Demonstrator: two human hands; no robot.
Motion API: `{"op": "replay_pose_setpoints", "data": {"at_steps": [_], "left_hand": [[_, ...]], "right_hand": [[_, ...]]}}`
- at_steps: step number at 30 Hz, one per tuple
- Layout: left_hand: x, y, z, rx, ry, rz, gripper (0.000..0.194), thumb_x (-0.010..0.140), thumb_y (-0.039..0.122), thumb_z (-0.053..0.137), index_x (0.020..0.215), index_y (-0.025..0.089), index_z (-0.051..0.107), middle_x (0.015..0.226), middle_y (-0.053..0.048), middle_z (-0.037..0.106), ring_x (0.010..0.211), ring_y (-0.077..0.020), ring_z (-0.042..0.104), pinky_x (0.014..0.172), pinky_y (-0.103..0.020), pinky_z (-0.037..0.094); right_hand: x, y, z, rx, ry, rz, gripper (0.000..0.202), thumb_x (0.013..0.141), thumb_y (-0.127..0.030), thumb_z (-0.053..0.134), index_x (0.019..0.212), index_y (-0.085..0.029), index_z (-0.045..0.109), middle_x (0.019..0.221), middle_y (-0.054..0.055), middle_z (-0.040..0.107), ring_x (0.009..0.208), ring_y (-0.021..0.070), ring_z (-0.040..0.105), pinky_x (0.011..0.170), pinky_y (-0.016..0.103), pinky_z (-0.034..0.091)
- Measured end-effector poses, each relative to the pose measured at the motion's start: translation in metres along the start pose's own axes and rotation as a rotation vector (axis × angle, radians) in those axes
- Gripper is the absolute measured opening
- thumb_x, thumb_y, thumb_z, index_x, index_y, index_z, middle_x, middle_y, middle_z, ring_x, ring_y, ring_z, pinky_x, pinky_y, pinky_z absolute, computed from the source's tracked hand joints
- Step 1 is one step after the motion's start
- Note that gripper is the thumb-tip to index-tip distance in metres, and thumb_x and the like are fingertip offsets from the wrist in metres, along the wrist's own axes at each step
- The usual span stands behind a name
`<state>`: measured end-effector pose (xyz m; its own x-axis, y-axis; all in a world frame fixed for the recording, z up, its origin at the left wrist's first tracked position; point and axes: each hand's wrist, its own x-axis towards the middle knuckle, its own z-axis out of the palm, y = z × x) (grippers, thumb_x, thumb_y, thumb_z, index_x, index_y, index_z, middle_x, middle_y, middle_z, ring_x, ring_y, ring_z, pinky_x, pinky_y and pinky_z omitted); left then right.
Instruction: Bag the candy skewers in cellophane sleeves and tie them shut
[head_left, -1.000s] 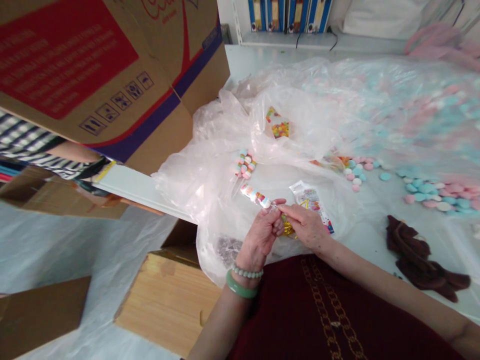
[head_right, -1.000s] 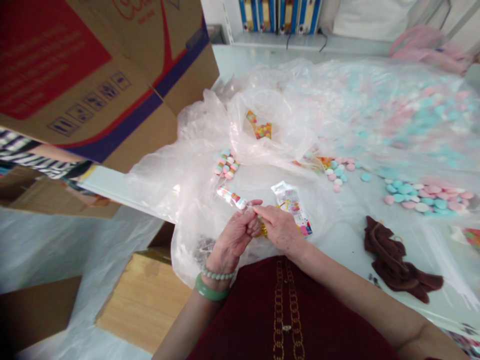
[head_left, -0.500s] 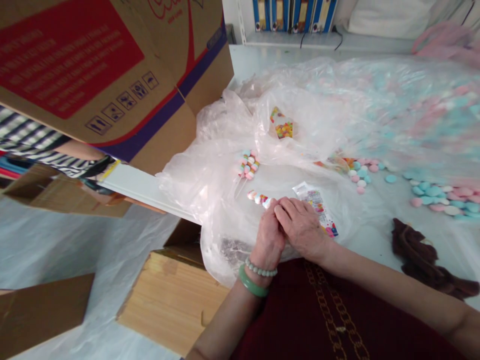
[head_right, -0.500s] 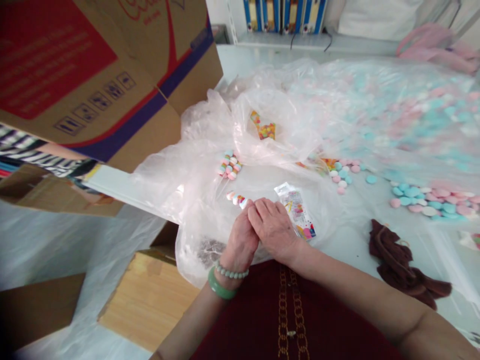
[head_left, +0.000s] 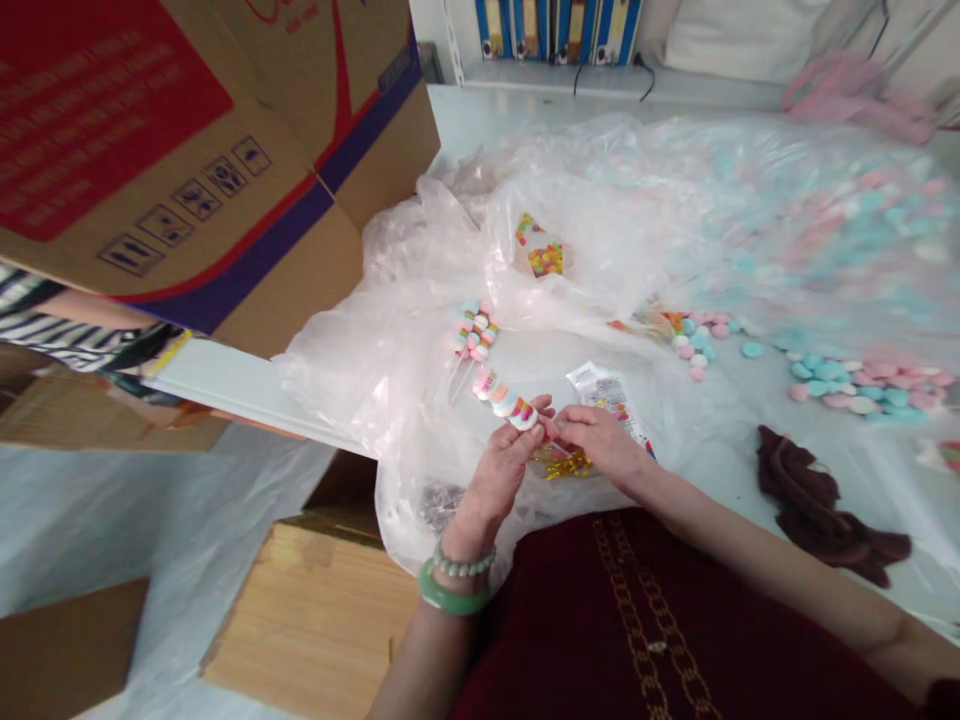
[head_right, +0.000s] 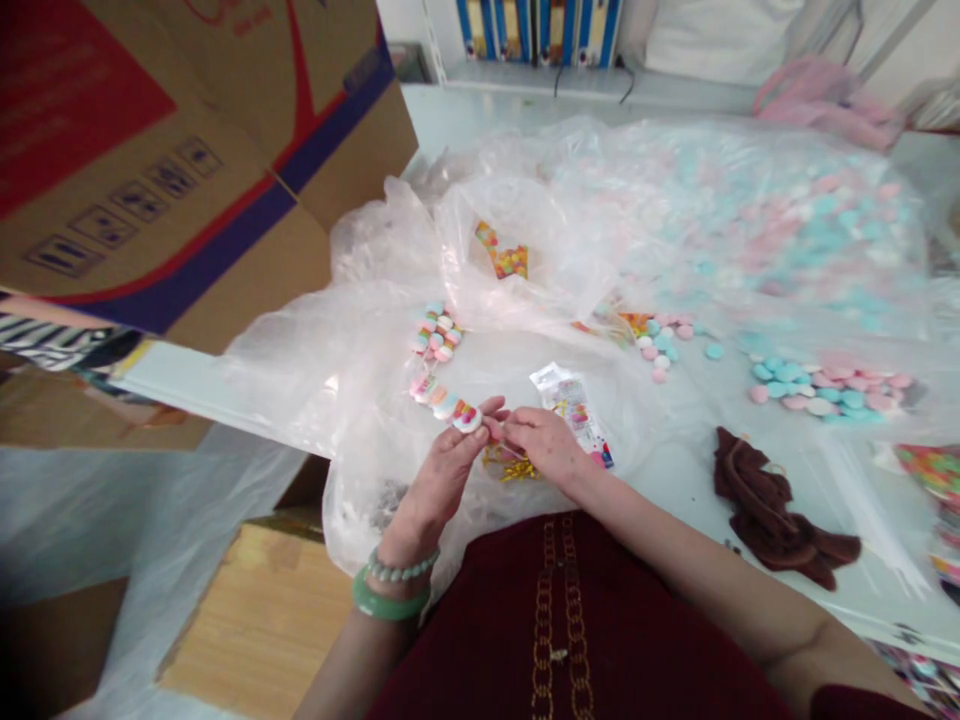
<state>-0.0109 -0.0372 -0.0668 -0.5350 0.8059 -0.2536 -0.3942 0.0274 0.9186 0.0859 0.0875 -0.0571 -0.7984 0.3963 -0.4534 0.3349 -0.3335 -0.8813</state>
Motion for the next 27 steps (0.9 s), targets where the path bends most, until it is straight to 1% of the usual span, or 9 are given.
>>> {"op": "replay_pose_setpoints", "data": {"at_steps": [2,6,8,11,13,16,19,22,27], "left_hand": [[-0.001,0.003,0.002,0.106,-0.003,0.006,0.026,0.083,0.037,0.062,0.072,0.014,0.068,0.095,-0.007,0.069,0.088,-0.0171,0.061,0.084,-0.028,0.043],[0.003,0.002,0.020,0.069,-0.160,-0.160,0.036,0.083,0.046,0.057,0.067,0.014,0.062,0.057,0.000,0.056,0.047,-0.0099,0.049,0.051,-0.024,0.036],[0.006,-0.001,0.030,0.046,0.003,-0.188,0.033,0.078,0.045,0.062,0.065,0.015,0.061,0.051,0.003,0.051,0.039,-0.0070,0.038,0.042,-0.023,0.027],[0.011,-0.006,0.038,0.139,0.290,-0.066,0.026,0.071,0.037,0.068,0.061,0.014,0.062,0.049,0.004,0.048,0.042,-0.0057,0.036,0.044,-0.022,0.025],[0.012,-0.007,0.036,0.183,0.342,0.006,0.023,0.070,0.034,0.068,0.059,0.014,0.063,0.050,0.004,0.048,0.047,-0.0060,0.039,0.048,-0.021,0.028],[0.014,-0.007,0.026,0.087,0.357,-0.053,0.024,0.070,0.033,0.066,0.057,0.014,0.059,0.047,0.005,0.043,0.044,-0.0047,0.033,0.045,-0.020,0.024],[0.015,-0.007,0.021,-0.027,0.369,-0.135,0.026,0.068,0.032,0.065,0.054,0.015,0.051,0.045,0.007,0.038,0.040,-0.0032,0.026,0.041,-0.019,0.018],[0.016,-0.006,0.022,-0.068,0.343,-0.177,0.026,0.067,0.031,0.065,0.054,0.016,0.048,0.045,0.007,0.036,0.037,-0.0023,0.024,0.039,-0.019,0.014],[0.015,-0.007,0.021,-0.152,0.327,-0.237,0.024,0.067,0.033,0.066,0.060,0.014,0.052,0.047,0.008,0.036,0.036,-0.0014,0.023,0.037,-0.018,0.011]], "right_hand": [[-0.003,-0.006,-0.002,-0.072,0.102,-0.172,0.016,0.070,-0.032,0.068,0.081,-0.021,0.062,0.079,0.000,0.063,0.066,0.0132,0.052,0.060,0.025,0.040],[-0.001,-0.020,0.005,0.195,-0.046,-0.141,0.024,0.069,-0.031,0.068,0.089,-0.021,0.059,0.079,-0.002,0.064,0.051,0.0098,0.048,0.051,0.026,0.039],[0.002,-0.023,0.007,0.301,0.051,-0.172,0.020,0.065,-0.027,0.071,0.077,-0.019,0.057,0.071,-0.002,0.060,0.052,0.0097,0.048,0.053,0.025,0.040],[0.004,-0.021,-0.006,0.282,0.138,-0.228,0.018,0.069,-0.029,0.068,0.079,-0.019,0.058,0.076,0.000,0.062,0.068,0.0138,0.056,0.066,0.029,0.045],[0.004,-0.016,-0.027,0.037,0.140,-0.253,0.014,0.076,-0.031,0.061,0.084,-0.019,0.062,0.082,0.002,0.064,0.076,0.0166,0.057,0.071,0.031,0.045],[0.002,-0.005,-0.064,-0.669,0.193,-0.422,0.011,0.079,-0.023,0.057,0.079,-0.020,0.068,0.087,0.005,0.065,0.088,0.0204,0.054,0.079,0.032,0.041],[0.003,0.009,-0.087,-1.227,0.067,-0.525,0.019,0.085,-0.017,0.052,0.082,-0.021,0.071,0.091,0.008,0.063,0.090,0.0219,0.050,0.078,0.031,0.038],[0.009,0.022,-0.090,-1.441,0.051,-0.538,0.018,0.087,-0.017,0.051,0.087,-0.018,0.069,0.089,0.010,0.059,0.087,0.0222,0.048,0.073,0.030,0.038],[0.016,0.031,-0.088,-1.396,0.079,-0.610,0.018,0.086,-0.015,0.050,0.073,-0.017,0.062,0.088,0.010,0.058,0.089,0.0219,0.049,0.078,0.031,0.040]]}}
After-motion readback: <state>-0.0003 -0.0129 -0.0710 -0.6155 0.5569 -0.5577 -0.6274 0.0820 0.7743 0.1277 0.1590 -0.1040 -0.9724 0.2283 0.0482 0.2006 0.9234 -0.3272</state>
